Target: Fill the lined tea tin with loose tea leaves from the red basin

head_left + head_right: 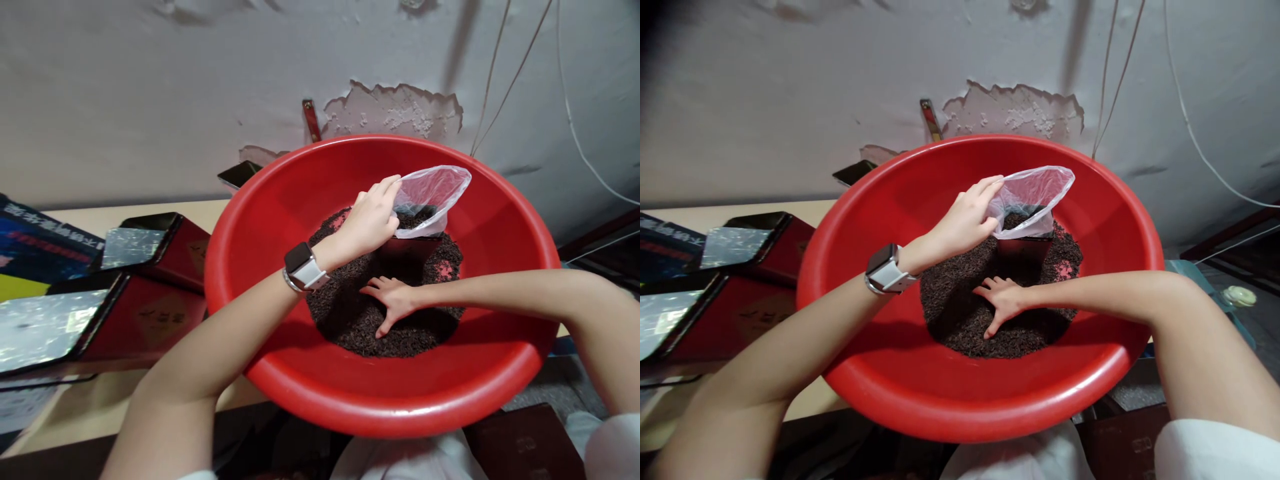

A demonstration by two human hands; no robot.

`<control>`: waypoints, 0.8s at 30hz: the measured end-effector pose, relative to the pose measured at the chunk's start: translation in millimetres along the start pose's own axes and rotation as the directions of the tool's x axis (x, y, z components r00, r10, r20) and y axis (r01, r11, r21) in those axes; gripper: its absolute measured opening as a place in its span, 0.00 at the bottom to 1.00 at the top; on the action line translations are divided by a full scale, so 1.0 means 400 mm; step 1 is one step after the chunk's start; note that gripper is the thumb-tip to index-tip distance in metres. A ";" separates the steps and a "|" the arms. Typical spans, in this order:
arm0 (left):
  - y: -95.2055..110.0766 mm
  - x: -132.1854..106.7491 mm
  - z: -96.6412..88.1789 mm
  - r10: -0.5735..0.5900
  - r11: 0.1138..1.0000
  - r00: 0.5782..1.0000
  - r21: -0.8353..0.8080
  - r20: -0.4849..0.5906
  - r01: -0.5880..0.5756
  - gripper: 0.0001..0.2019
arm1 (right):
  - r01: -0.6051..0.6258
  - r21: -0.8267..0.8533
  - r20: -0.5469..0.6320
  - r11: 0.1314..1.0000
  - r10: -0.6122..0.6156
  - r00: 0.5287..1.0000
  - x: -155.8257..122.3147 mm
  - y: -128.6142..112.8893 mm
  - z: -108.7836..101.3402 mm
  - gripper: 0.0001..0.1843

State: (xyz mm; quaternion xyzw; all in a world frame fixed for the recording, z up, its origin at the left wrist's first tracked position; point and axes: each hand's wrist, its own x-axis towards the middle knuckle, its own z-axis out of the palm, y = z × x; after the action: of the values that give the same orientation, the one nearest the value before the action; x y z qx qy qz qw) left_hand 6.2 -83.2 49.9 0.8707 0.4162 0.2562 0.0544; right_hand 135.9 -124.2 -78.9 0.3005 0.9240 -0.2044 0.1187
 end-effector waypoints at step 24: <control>-0.030 0.010 0.000 -0.006 0.986 0.996 -0.169 -0.084 -0.008 0.31 | 0.051 -0.191 -0.031 0.980 -0.058 0.998 -0.087 -0.024 -0.098 0.25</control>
State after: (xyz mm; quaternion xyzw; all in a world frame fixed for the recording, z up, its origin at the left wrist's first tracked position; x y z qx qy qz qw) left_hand 0.1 -72.5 47.8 0.8516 0.3944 0.3273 0.1104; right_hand 154.0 -131.2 -29.4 0.2662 0.9492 -0.1127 0.1244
